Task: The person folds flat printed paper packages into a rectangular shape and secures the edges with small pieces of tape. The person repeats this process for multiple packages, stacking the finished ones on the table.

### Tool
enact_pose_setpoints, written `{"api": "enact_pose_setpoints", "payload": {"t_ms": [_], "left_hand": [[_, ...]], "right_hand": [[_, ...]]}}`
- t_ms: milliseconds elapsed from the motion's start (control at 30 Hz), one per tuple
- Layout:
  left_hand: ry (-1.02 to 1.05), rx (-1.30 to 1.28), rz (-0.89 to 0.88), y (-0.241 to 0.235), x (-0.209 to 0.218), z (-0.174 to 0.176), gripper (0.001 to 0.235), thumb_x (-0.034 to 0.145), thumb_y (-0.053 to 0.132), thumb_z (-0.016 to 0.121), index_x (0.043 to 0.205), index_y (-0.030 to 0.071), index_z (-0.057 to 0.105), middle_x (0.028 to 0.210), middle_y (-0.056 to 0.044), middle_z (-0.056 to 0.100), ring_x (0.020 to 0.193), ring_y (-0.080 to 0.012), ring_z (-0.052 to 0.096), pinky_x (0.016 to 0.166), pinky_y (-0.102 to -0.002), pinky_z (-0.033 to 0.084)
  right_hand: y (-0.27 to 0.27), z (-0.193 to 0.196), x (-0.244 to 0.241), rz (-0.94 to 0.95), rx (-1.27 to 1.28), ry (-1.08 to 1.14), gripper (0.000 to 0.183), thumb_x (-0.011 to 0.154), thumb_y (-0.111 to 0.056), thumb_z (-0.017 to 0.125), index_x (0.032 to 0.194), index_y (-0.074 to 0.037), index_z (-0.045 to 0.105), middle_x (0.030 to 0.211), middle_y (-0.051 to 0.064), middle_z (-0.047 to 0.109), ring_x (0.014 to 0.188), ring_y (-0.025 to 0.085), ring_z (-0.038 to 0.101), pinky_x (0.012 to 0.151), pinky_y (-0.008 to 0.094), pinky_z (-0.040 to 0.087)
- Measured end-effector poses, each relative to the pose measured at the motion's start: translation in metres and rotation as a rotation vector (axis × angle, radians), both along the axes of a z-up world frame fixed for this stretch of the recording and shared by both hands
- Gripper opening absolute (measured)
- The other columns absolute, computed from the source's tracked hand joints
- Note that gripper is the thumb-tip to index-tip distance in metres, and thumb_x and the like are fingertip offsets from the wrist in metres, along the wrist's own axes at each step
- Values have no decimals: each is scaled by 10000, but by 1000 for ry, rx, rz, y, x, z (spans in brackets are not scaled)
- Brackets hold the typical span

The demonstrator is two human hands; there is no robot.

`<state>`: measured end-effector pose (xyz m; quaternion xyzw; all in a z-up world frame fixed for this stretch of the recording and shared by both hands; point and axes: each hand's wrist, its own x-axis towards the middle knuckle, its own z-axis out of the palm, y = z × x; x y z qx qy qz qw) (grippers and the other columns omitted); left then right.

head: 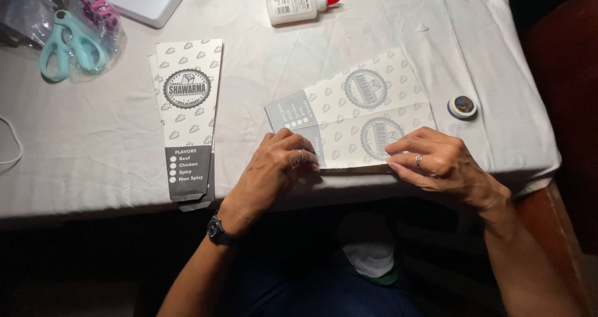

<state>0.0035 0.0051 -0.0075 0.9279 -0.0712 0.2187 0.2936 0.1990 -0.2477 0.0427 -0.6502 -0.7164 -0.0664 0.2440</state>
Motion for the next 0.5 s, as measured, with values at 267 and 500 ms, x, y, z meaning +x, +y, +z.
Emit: {"api": "enact_pose_setpoints", "payload": {"t_ms": [267,500], "left_hand": [[38,-176,-49,6,4,2,82,843,189,836,869,128,788,952,8,703,845,-174,545,773,-313,471],[37,-205,-85,11,7,-2,86,858,212,821,863,137,780,938,8,696,806,-174,519,758,-317,440]], "right_hand": [[1,0,-1,-3,26,24,30,901,-47,765,912,-47,737,1021,90,764,842,249,697,735,309,580],[-1,-5,2,-9,35,30,30,896,-54,777,887,-50,749,1023,81,766,822,242,691,731,297,575]]}}
